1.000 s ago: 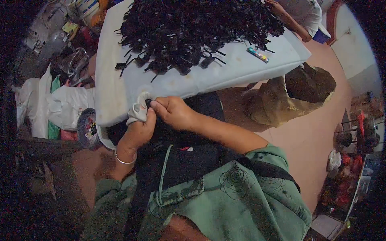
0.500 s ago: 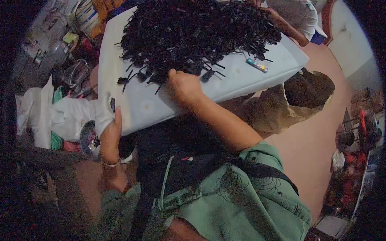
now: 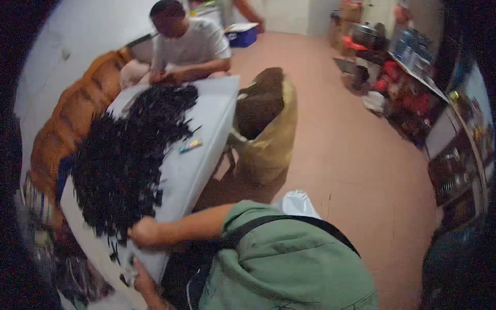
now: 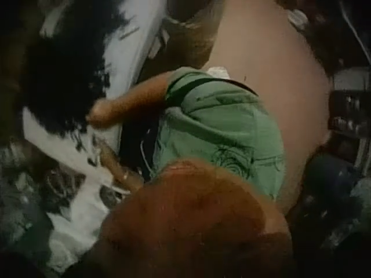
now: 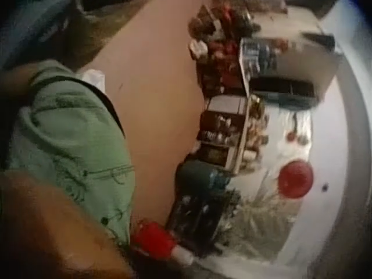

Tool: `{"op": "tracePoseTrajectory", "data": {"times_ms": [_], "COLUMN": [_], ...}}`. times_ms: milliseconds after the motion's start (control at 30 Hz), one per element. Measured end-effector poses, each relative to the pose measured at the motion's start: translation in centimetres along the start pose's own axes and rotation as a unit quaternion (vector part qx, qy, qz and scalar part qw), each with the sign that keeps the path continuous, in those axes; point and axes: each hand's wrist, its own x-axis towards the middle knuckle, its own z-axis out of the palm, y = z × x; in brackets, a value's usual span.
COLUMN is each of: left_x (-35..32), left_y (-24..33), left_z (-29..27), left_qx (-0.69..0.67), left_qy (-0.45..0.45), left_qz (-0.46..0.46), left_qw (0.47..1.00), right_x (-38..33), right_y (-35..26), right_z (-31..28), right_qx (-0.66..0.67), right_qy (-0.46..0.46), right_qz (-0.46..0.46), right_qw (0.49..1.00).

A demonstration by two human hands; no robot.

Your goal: Wiping and sorting small black plastic components from a table into a collection container.

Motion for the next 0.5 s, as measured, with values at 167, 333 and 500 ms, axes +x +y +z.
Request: {"op": "tracePoseTrajectory", "data": {"times_ms": [167,333,500], "left_x": [1.4,3.2,0.0], "left_y": [-3.1,-3.4,2.9], "left_z": [-0.1,0.3,-1.6], "left_qx": [0.182,0.196,0.169], "left_qy": [-0.028,-0.055,-0.039], "left_qz": [0.110,-0.121,-0.117], "left_qw": [0.977,0.972,0.978], "right_x": [-0.1,-0.4,-0.5], "right_y": [-0.1,0.2,0.2], "right_z": [-0.2,-1.7,-2.0], "right_qx": [0.006,0.044,0.038], "right_qy": [-0.029,0.009,-0.010], "right_qz": [0.051,-0.030,-0.035], "right_qw": [0.998,0.999,0.999]}}
